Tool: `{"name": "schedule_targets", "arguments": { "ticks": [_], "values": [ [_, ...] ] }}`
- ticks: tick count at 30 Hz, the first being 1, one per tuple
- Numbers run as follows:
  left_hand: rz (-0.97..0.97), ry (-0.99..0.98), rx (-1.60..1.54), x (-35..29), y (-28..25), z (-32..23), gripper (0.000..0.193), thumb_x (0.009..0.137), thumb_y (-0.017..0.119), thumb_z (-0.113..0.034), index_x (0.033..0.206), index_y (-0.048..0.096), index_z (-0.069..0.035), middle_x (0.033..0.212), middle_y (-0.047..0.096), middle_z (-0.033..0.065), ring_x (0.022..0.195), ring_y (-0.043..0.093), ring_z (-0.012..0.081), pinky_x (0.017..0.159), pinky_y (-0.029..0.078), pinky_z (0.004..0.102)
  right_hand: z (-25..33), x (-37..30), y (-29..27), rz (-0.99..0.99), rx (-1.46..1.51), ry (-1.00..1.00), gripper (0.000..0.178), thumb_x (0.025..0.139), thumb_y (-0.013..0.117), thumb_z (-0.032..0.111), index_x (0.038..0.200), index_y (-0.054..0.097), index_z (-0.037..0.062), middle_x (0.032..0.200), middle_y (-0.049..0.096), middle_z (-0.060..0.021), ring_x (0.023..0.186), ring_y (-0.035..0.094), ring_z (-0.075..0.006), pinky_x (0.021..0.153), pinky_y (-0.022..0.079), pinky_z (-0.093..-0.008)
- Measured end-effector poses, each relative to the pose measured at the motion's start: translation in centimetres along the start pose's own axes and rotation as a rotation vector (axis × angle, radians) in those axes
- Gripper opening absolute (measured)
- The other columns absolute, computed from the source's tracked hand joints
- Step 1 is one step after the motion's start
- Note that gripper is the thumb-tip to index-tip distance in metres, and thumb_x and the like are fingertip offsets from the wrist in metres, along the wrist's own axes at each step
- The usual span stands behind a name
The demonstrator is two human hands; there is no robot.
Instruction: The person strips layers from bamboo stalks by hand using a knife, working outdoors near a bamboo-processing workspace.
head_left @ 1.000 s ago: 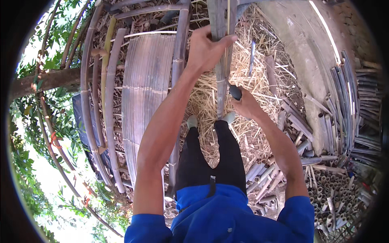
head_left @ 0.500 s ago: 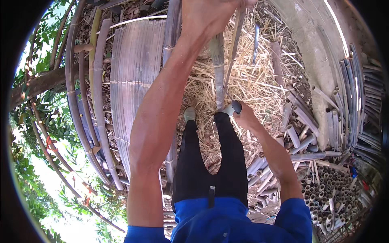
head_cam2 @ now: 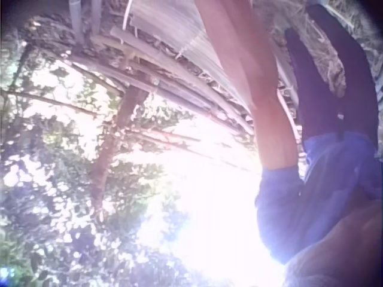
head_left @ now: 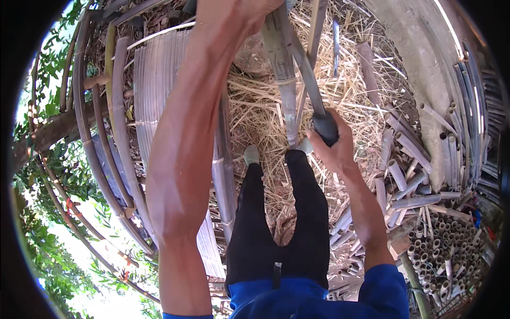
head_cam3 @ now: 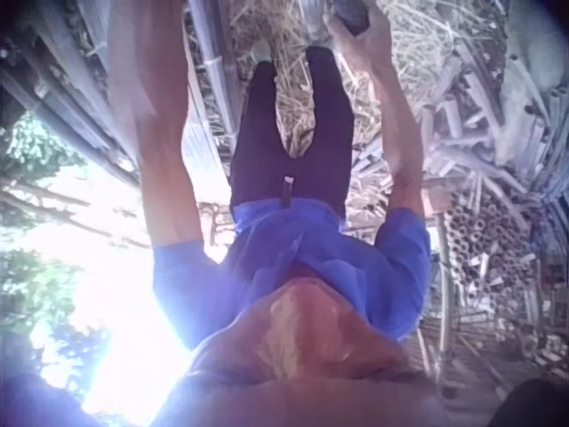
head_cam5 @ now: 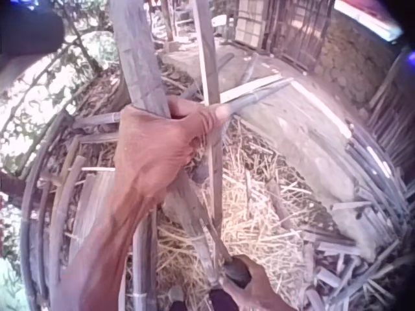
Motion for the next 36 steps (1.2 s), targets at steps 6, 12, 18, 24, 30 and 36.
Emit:
{"name": "schedule_targets", "arguments": {
  "ticks": [6, 12, 18, 24, 30, 36],
  "values": [
    [0.249, -0.001, 0.057, -0.4, 3.6, -1.7, 0.026, 0.086, 0.083, -0.025, 0.077, 0.075, -0.003, 0.052, 0.052, -0.0030, 0.044, 0.041, 0.0060, 0.044, 0.030, 0.0243, -25.5, -0.3, 2.4, 0.065, -0.355, 0.389, 0.040, 0.088, 0.068, 0.016, 0.125, 0.062, 0.0020, 0.079, 0.067, -0.0129, 0.062, 0.067, -0.0220, 0.057, 0.054, -0.0394],
    [0.263, 0.034, -0.055, -1.4, 3.3, -1.8, 0.028, 0.089, 0.081, -0.026, 0.078, 0.075, -0.002, 0.052, 0.048, -0.0048, 0.044, 0.038, 0.0055, 0.044, 0.026, 0.0243, -21.9, 0.4, 2.8, 0.539, -0.191, 0.499, 0.033, 0.080, 0.078, 0.017, 0.108, 0.066, 0.0040, 0.068, 0.064, -0.0065, 0.054, 0.061, -0.0148, 0.052, 0.051, -0.0342],
    [0.236, -0.025, -0.166, -1.9, 3.7, -1.2, 0.029, 0.088, 0.083, -0.028, 0.080, 0.075, -0.001, 0.053, 0.046, -0.0057, 0.045, 0.035, 0.0054, 0.044, 0.023, 0.0246, -21.6, 4.5, -0.2, 0.805, -0.445, 0.492, 0.030, 0.076, 0.084, 0.021, 0.094, 0.070, 0.0023, 0.073, 0.068, -0.0073, 0.060, 0.064, -0.0156, 0.053, 0.052, -0.0310],
    [0.187, 0.020, -0.193, -1.4, 3.5, -1.3, 0.029, 0.089, 0.082, -0.027, 0.088, 0.075, 0.001, 0.058, 0.052, -0.0030, 0.049, 0.042, 0.0068, 0.048, 0.030, 0.0253, -25.2, -2.1, 5.0, 0.333, 0.148, 0.656, 0.035, 0.087, 0.072, 0.020, 0.115, 0.061, 0.0015, 0.066, 0.061, -0.0088, 0.050, 0.061, -0.0169, 0.049, 0.049, -0.0338],
    [0.094, 0.231, 0.040, -2.9, 9.8, -5.1, 0.031, 0.090, 0.079, -0.025, 0.097, 0.075, 0.005, 0.065, 0.061, 0.0011, 0.056, 0.053, 0.0090, 0.054, 0.041, 0.0261, -25.1, -1.3, 0.5, 0.114, -0.451, 0.319, 0.049, 0.084, 0.069, 0.023, 0.125, 0.052, 0.0015, 0.087, 0.069, -0.0235, 0.082, 0.072, -0.0395, 0.072, 0.056, -0.0537],
    [0.700, 0.078, -0.213, 0.2, 12.5, -4.7, 0.039, 0.092, 0.074, -0.027, 0.109, 0.073, 0.007, 0.072, 0.069, 0.0064, 0.063, 0.061, 0.0107, 0.060, 0.050, 0.0303, -23.1, 1.7, -4.4, 0.164, -0.986, 0.263, 0.055, 0.081, 0.073, 0.018, 0.127, 0.049, 0.0013, 0.092, 0.071, -0.0256, 0.083, 0.071, -0.0446, 0.074, 0.057, -0.0523]
  ]
}}
Point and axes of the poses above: each hand's wrist, its own x-axis towards the middle knuckle, its own y-axis out of the palm, z = x × y, the point moved 9 cm from there along x, towards the middle knuckle
